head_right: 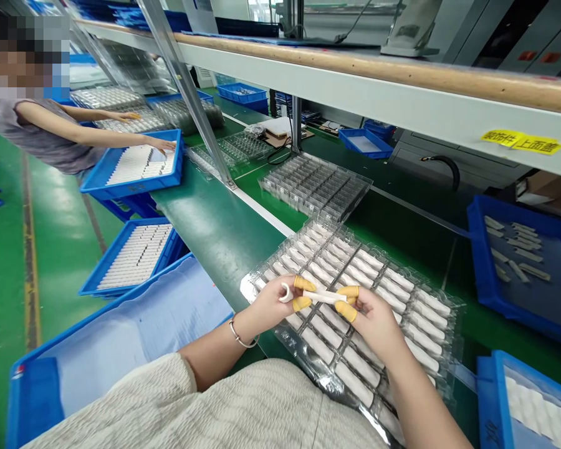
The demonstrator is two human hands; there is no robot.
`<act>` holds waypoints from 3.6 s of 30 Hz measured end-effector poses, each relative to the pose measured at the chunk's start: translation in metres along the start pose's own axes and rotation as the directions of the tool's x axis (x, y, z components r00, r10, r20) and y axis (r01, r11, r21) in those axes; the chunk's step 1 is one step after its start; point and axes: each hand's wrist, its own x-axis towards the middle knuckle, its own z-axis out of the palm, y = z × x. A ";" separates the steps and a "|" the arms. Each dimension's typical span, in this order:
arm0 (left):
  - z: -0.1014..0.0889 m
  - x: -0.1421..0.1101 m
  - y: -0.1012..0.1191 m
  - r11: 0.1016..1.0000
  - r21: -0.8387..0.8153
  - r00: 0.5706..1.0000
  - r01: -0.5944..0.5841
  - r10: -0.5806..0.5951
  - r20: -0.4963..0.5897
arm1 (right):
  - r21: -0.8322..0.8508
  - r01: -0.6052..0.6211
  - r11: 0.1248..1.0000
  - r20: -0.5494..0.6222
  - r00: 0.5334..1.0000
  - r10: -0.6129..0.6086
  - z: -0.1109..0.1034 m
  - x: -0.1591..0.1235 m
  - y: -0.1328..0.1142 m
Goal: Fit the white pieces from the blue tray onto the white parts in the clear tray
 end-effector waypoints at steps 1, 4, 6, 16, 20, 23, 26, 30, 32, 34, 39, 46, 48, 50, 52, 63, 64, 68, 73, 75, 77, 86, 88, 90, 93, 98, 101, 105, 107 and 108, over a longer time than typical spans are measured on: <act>0.000 0.001 0.000 0.995 -0.078 0.998 0.066 -0.065 0.024 | 0.032 -0.021 0.999 0.031 0.999 0.020 0.001 0.001 0.000; 0.000 0.004 -0.001 0.941 -0.256 0.975 0.220 -0.203 0.092 | 0.039 -0.037 0.999 -0.001 0.999 0.037 0.002 0.002 0.001; -0.002 0.005 -0.003 0.914 -0.312 0.965 0.261 -0.245 0.090 | -0.082 0.025 0.996 -0.120 0.992 -0.034 0.003 0.002 0.001; -0.003 0.008 -0.012 0.838 -0.443 0.943 0.319 -0.329 0.056 | -0.791 0.415 0.449 0.178 0.859 -0.480 0.011 0.027 0.001; -0.008 0.009 -0.011 0.854 -0.429 0.939 0.294 -0.341 -0.037 | -0.886 0.211 0.414 0.056 0.933 -0.357 0.002 0.062 0.014; -0.010 0.008 -0.015 0.888 -0.364 0.949 0.281 -0.313 -0.029 | -0.904 0.155 0.398 0.037 0.957 -0.287 0.003 0.081 0.019; -0.009 0.007 -0.020 0.914 -0.288 0.952 0.285 -0.305 -0.026 | -0.898 0.166 0.408 0.048 0.958 -0.282 0.009 0.091 0.023; -0.007 0.006 -0.024 0.951 -0.171 0.961 0.259 -0.271 -0.047 | -0.880 0.155 0.448 0.036 0.965 -0.262 0.014 0.097 0.027; -0.008 0.005 -0.025 0.971 -0.087 0.972 0.222 -0.228 -0.059 | -0.866 0.139 0.481 0.015 0.967 -0.254 0.013 0.095 0.025; -0.009 0.005 -0.024 0.979 0.023 0.978 0.204 -0.203 -0.053 | -0.846 0.131 0.516 -0.006 0.967 -0.255 0.012 0.088 0.017; -0.006 0.007 -0.013 0.895 0.426 0.988 0.130 -0.152 0.018 | -0.632 0.292 0.718 0.185 0.956 -0.226 0.021 0.043 -0.024; 0.007 0.009 0.006 0.917 0.398 0.999 -0.002 -0.016 0.043 | -0.512 0.298 0.806 0.187 0.954 -0.234 0.022 0.009 -0.034; 0.005 0.007 0.008 0.977 0.215 1.000 0.007 -0.012 0.024 | -0.406 0.234 0.884 0.077 0.972 -0.222 0.012 0.009 -0.021; 0.003 0.005 0.008 0.998 0.056 1.000 0.007 -0.008 0.023 | -0.307 0.181 0.934 -0.009 0.981 -0.193 0.004 0.010 -0.009; 0.002 0.003 0.007 1.000 0.004 1.000 -0.011 0.011 0.013 | -0.240 0.152 0.959 -0.044 0.985 -0.167 -0.002 0.009 0.000; 0.002 -0.001 0.006 0.956 0.265 0.991 -0.125 0.134 -0.016 | -0.192 0.166 0.967 -0.063 0.982 -0.181 -0.006 0.009 0.009; 0.001 -0.001 0.006 0.952 0.268 0.987 -0.149 0.158 -0.014 | -0.185 0.150 0.971 -0.065 0.984 -0.165 -0.006 0.009 0.007; 0.001 0.002 0.002 0.983 0.122 0.990 -0.140 0.138 0.023 | -0.045 0.017 0.999 0.039 0.999 -0.015 -0.002 0.009 0.000; 0.004 0.007 -0.011 0.951 -0.276 0.988 0.139 -0.115 0.102 | 0.078 -0.114 0.990 0.049 0.993 0.111 0.000 0.013 0.001; 0.004 0.008 -0.016 0.928 -0.321 0.980 0.189 -0.159 0.118 | -0.014 -0.067 0.998 -0.084 0.994 0.065 -0.001 0.013 0.002; 0.003 0.009 -0.019 0.913 -0.341 0.973 0.226 -0.196 0.120 | -0.231 0.067 0.971 -0.145 0.984 -0.102 -0.001 0.011 0.002; 0.010 0.014 -0.026 0.837 -0.476 0.958 0.269 -0.284 0.042 | -0.841 0.344 0.418 0.177 0.904 -0.388 0.009 0.034 0.006; 0.012 0.015 -0.031 0.793 -0.556 0.954 0.249 -0.299 0.000 | -0.884 0.208 0.418 0.073 0.946 -0.316 0.003 0.055 0.011; 0.012 0.015 -0.037 0.775 -0.595 0.958 0.214 -0.285 -0.027 | -0.900 0.110 0.421 -0.012 0.961 -0.276 -0.003 0.078 0.016; 0.011 0.016 -0.043 0.806 -0.571 0.975 0.155 -0.217 -0.042 | -0.904 0.053 0.423 -0.048 0.973 -0.224 -0.002 0.107 0.022; 0.010 0.012 -0.051 0.832 -0.536 0.976 0.145 -0.209 -0.060 | -0.904 -0.008 0.428 -0.055 0.994 -0.097 0.016 0.120 0.019; 0.007 0.010 -0.060 0.837 -0.519 0.955 0.176 -0.272 -0.115 | -0.898 -0.033 0.440 -0.055 0.998 -0.038 0.015 0.116 0.015; 0.000 0.023 -0.071 0.833 -0.513 0.951 0.207 -0.295 -0.095 | -0.877 -0.082 0.474 -0.092 0.996 0.002 0.002 0.117 0.018; -0.001 0.027 -0.072 0.843 -0.488 0.950 0.227 -0.302 -0.080 | -0.868 -0.095 0.487 -0.101 0.995 0.015 -0.001 0.118 0.021; 0.000 0.028 -0.071 0.852 -0.471 0.950 0.230 -0.302 -0.083 | -0.866 -0.093 0.491 -0.098 0.995 0.016 -0.001 0.117 0.021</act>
